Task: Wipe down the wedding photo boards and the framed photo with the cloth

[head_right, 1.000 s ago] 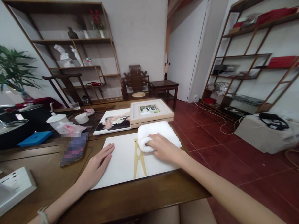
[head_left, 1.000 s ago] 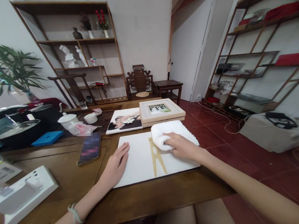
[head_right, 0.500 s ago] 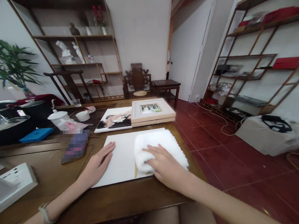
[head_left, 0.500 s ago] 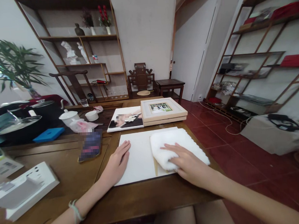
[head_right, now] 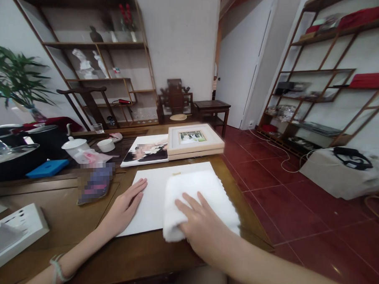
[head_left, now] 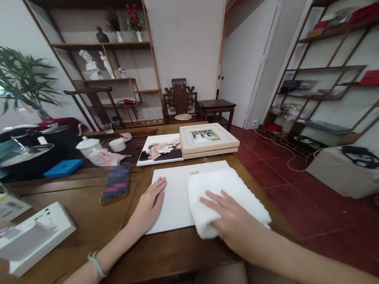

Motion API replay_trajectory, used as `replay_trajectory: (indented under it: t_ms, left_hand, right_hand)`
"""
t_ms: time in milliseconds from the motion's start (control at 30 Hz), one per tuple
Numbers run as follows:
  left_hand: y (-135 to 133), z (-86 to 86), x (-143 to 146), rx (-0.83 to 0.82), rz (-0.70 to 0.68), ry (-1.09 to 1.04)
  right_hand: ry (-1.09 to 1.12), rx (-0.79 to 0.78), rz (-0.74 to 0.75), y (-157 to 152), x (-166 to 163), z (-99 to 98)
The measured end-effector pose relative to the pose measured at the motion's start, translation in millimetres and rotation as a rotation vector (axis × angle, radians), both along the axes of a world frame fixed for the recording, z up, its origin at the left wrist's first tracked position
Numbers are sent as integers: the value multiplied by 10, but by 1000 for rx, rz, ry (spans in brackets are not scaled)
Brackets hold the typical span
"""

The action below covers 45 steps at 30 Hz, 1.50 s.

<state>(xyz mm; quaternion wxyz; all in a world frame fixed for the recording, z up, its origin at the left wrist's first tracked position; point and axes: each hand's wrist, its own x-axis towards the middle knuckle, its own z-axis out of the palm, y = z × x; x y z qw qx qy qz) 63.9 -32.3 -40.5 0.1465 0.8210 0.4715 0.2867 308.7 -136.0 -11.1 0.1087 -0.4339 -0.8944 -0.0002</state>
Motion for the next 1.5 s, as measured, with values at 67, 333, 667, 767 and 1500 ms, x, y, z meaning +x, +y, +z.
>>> replay_trajectory:
  t_ms: [67, 333, 667, 767, 1500]
  left_hand:
    - [1, -2, 2, 0, -1, 2]
    - [-5, 6, 1, -8, 6, 12]
    - [8, 2, -5, 3, -3, 2]
    - [12, -6, -3, 7, -4, -3]
    - [-2, 44, 13, -18, -11, -28]
  right_hand:
    - [-10, -38, 42, -134, 8, -1]
    - [22, -41, -45, 359, -49, 108]
    - [-140, 103, 5, 531, -397, 90]
    - [-127, 135, 104, 149, -442, 46]
    - [-89, 67, 40, 489, -635, 120]
